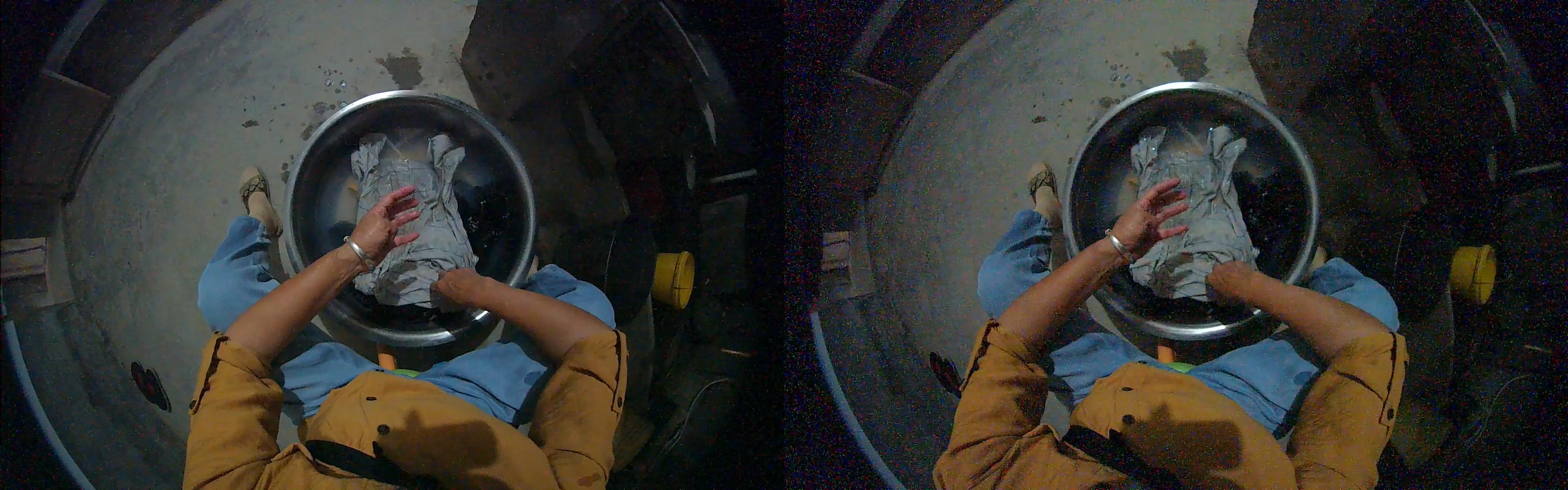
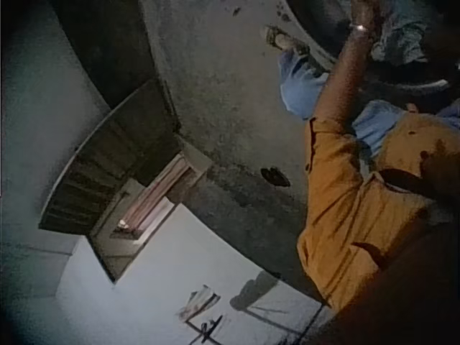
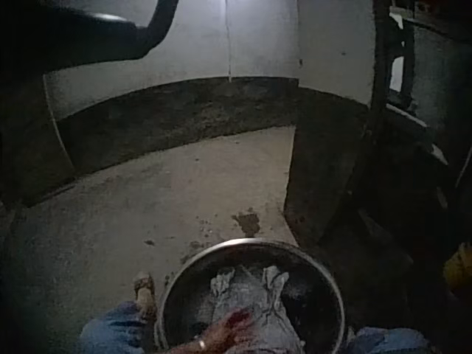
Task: The person hand-washes a light-colored garment in a metal basin filled with water. They repeatedly submerge, scrub, and wring the fabric using both hands, occasionally using a yellow sponge to aid in cleaning.
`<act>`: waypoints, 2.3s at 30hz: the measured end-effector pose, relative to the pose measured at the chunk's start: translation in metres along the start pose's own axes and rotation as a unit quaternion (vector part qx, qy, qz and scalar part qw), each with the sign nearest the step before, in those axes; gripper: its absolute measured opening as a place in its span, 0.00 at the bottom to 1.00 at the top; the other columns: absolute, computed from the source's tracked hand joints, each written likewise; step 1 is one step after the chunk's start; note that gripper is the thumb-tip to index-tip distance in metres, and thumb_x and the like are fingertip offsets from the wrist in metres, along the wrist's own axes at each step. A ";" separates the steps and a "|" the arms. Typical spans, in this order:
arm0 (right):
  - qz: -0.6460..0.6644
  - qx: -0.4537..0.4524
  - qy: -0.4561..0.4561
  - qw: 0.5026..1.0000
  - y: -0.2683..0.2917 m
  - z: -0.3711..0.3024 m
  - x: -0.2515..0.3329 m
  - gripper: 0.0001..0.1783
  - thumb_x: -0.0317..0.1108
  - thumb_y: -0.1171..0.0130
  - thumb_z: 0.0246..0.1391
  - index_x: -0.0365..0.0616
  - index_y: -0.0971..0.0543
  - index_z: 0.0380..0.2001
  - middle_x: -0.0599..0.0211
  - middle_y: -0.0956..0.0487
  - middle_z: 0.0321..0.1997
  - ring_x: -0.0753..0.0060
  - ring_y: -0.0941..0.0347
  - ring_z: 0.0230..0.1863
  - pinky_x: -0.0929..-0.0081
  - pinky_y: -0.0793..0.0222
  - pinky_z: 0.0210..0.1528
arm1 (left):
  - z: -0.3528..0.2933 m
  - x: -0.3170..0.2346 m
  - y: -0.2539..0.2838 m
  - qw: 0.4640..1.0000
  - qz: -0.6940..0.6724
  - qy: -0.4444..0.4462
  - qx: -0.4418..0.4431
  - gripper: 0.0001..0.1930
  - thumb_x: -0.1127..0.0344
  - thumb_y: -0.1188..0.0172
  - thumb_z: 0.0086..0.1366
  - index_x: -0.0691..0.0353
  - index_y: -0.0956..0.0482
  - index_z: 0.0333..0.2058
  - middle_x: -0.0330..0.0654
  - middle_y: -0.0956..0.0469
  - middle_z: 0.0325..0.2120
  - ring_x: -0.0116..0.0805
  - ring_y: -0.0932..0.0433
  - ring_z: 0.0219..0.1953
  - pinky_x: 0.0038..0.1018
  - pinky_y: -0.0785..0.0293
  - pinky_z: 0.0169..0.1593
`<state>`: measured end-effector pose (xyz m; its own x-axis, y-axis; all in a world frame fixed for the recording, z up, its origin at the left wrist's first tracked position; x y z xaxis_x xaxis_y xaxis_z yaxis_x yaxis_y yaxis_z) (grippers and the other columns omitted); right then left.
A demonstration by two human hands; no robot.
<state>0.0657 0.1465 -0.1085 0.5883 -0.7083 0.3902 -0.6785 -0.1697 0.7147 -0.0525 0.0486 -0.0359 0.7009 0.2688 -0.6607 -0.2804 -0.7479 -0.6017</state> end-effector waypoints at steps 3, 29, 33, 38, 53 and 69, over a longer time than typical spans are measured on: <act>-0.006 -0.015 0.005 1.000 0.004 0.000 -0.001 0.15 0.42 0.47 0.42 0.44 0.27 0.31 0.55 0.27 0.34 0.56 0.28 0.36 0.64 0.30 0.34 | -0.002 -0.006 0.000 0.999 0.016 -0.004 -0.029 0.23 0.69 0.55 0.59 0.50 0.44 0.54 0.42 0.45 0.54 0.38 0.41 0.53 0.37 0.36 0.50; -0.011 -0.055 0.010 0.998 0.006 -0.001 -0.004 0.12 0.37 0.50 0.44 0.41 0.28 0.31 0.54 0.26 0.34 0.56 0.28 0.36 0.65 0.30 0.36 | -0.003 -0.009 -0.009 0.999 -0.033 0.012 -0.007 0.34 0.84 0.57 0.45 0.52 0.43 0.54 0.42 0.42 0.52 0.38 0.41 0.54 0.40 0.39 0.52; 0.007 -0.005 -0.007 1.000 0.005 0.001 -0.004 0.12 0.36 0.51 0.45 0.41 0.28 0.31 0.53 0.27 0.35 0.55 0.28 0.36 0.64 0.31 0.35 | -0.004 -0.010 -0.010 1.000 -0.026 0.005 -0.002 0.33 0.84 0.57 0.46 0.53 0.44 0.54 0.42 0.43 0.52 0.38 0.41 0.54 0.40 0.39 0.52; 0.001 -0.035 0.005 0.999 0.005 0.001 -0.004 0.13 0.37 0.50 0.45 0.40 0.29 0.31 0.54 0.27 0.33 0.55 0.28 0.35 0.64 0.30 0.35 | -0.003 -0.008 -0.009 1.000 -0.029 0.001 0.008 0.33 0.83 0.57 0.47 0.53 0.45 0.54 0.43 0.44 0.53 0.39 0.41 0.54 0.40 0.39 0.52; -0.059 -0.118 0.029 0.991 0.001 0.001 -0.004 0.09 0.36 0.51 0.42 0.44 0.29 0.27 0.59 0.27 0.26 0.61 0.27 0.28 0.67 0.30 0.27 | 0.000 -0.003 -0.009 0.999 -0.031 0.009 0.035 0.28 0.85 0.59 0.40 0.58 0.30 0.42 0.43 0.40 0.52 0.40 0.42 0.55 0.41 0.42 0.54; -0.022 -0.081 0.012 0.996 0.005 -0.001 -0.004 0.09 0.34 0.53 0.44 0.42 0.28 0.28 0.54 0.27 0.30 0.56 0.27 0.32 0.63 0.30 0.31 | -0.002 -0.012 -0.008 0.994 -0.077 -0.044 0.068 0.16 0.70 0.56 0.54 0.54 0.40 0.09 0.45 0.33 0.47 0.37 0.40 0.54 0.41 0.42 0.54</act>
<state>0.0599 0.1490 -0.1058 0.6268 -0.6863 0.3689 -0.5734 -0.0857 0.8148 -0.0569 0.0506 -0.0224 0.6841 0.4296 -0.5894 -0.2652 -0.6062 -0.7498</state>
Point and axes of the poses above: each hand's wrist, its own z-axis towards the middle knuckle, its own y-axis out of the back of the hand, x = y × z, the point moved 8 cm from there along z, towards the middle knuckle
